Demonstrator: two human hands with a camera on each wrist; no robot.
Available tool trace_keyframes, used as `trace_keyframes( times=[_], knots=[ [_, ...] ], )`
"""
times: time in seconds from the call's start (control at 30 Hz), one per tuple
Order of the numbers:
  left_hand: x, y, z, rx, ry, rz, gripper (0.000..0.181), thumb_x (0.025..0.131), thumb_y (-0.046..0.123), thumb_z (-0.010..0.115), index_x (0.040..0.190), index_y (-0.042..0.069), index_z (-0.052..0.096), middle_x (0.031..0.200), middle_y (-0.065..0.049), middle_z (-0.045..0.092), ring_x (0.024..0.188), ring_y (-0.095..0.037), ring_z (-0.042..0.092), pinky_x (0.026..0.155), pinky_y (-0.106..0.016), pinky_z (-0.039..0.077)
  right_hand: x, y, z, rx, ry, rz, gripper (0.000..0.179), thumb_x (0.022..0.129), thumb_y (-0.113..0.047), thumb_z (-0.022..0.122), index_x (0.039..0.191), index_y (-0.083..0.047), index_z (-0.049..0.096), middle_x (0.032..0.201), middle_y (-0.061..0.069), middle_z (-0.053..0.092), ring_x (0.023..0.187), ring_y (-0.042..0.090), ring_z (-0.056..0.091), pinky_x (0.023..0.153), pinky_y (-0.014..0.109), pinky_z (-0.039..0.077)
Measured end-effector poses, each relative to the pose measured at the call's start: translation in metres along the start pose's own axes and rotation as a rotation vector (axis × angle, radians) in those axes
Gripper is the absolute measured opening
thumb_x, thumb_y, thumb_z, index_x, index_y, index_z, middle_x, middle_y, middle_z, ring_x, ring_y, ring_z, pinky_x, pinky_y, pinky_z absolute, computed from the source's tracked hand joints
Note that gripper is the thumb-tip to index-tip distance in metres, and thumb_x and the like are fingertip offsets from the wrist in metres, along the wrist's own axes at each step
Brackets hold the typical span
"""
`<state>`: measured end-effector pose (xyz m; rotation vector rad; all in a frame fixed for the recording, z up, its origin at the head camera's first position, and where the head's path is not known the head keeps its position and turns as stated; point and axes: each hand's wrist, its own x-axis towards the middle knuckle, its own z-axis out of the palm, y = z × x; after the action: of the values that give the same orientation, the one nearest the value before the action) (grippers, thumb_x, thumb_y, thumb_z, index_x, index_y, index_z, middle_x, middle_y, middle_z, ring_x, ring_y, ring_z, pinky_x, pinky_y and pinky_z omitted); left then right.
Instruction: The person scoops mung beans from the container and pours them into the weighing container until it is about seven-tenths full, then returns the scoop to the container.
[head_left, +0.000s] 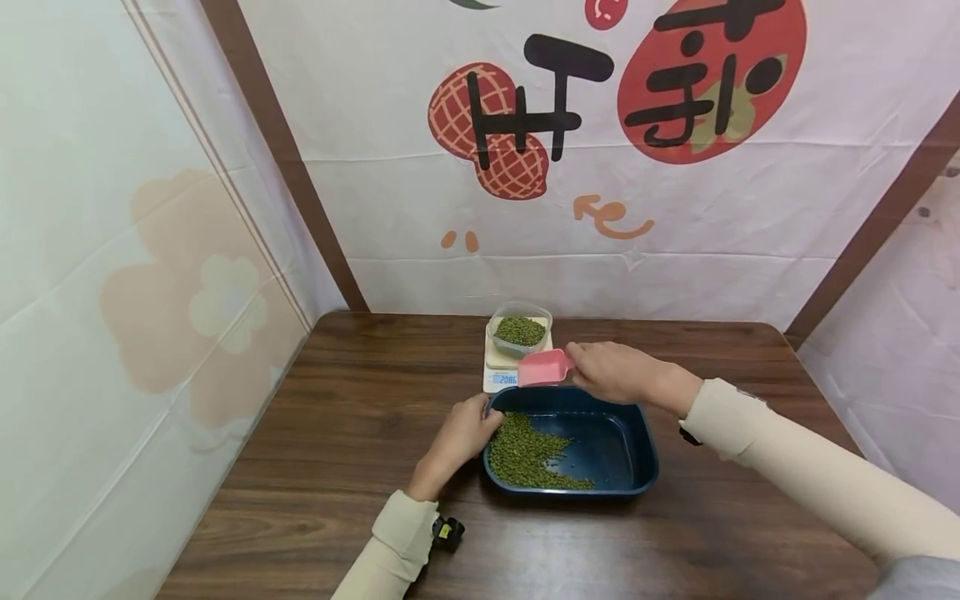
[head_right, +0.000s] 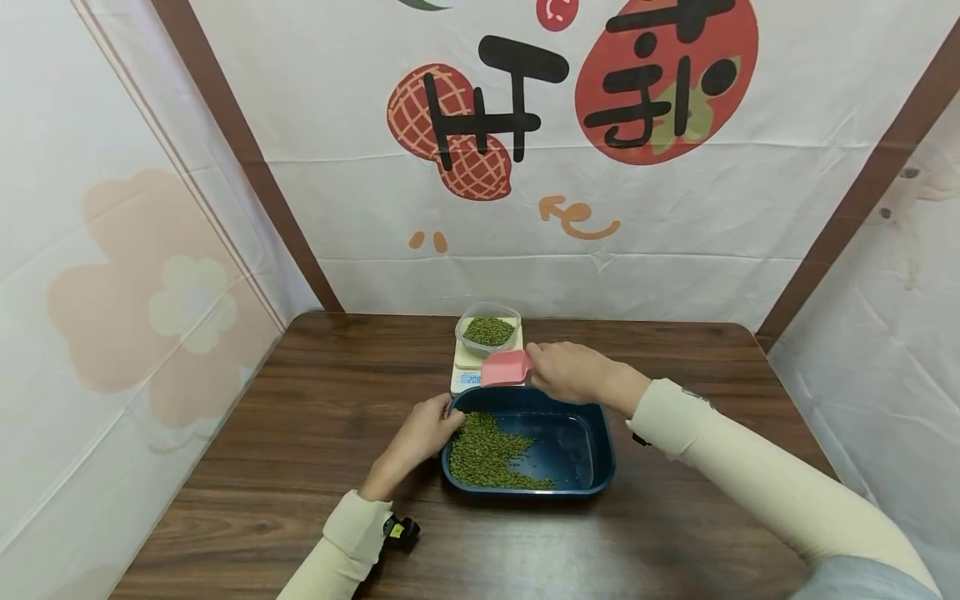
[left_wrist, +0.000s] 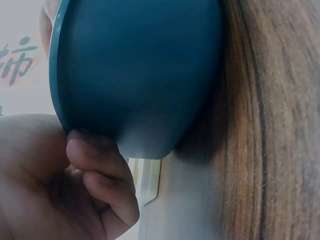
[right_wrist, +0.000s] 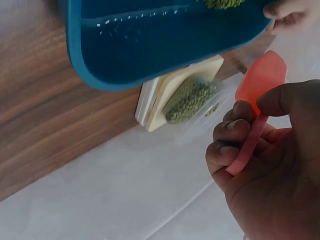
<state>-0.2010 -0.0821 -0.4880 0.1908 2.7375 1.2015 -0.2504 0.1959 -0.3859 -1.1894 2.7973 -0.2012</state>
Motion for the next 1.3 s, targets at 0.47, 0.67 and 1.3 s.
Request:
trace_keyframes(
  times=[0.47, 0.67, 1.3],
  knots=[
    [0.003, -0.007, 0.002, 0.002, 0.015, 0.034, 0.025, 0.100, 0.020, 0.054, 0.078, 0.015, 0.044, 0.061, 0.004, 0.044, 0.047, -0.012, 0.046, 0.048, -0.028, 0.038, -0.014, -0.015, 0.028, 0.061, -0.085, -0.027, 0.005, 0.107, -0.012, 0.056, 0.104, -0.008, 0.055, 0.076, -0.004, 0.048, 0.061, 0.008, 0.042, 0.060, 0.027, 0.038],
    [0.004, -0.006, 0.002, -0.004, 0.011, 0.023, 0.024, 0.100, 0.021, 0.055, 0.079, 0.015, 0.047, 0.060, 0.005, 0.044, 0.047, -0.011, 0.045, 0.047, -0.027, 0.036, -0.014, -0.019, 0.037, 0.044, -0.091, -0.062, 0.005, 0.105, -0.012, 0.059, 0.104, -0.007, 0.056, 0.076, -0.005, 0.048, 0.062, 0.008, 0.041, 0.061, 0.026, 0.037],
    [0.002, 0.003, 0.000, -0.009, -0.007, -0.023, 0.021, 0.101, 0.018, 0.056, 0.082, 0.012, 0.050, 0.062, 0.002, 0.047, 0.047, -0.013, 0.047, 0.047, -0.027, 0.039, -0.019, -0.026, 0.059, -0.044, -0.178, -0.045, 0.010, 0.104, -0.019, 0.066, 0.106, -0.010, 0.064, 0.082, -0.002, 0.060, 0.067, 0.009, 0.047, 0.063, 0.028, 0.042]
  ],
)
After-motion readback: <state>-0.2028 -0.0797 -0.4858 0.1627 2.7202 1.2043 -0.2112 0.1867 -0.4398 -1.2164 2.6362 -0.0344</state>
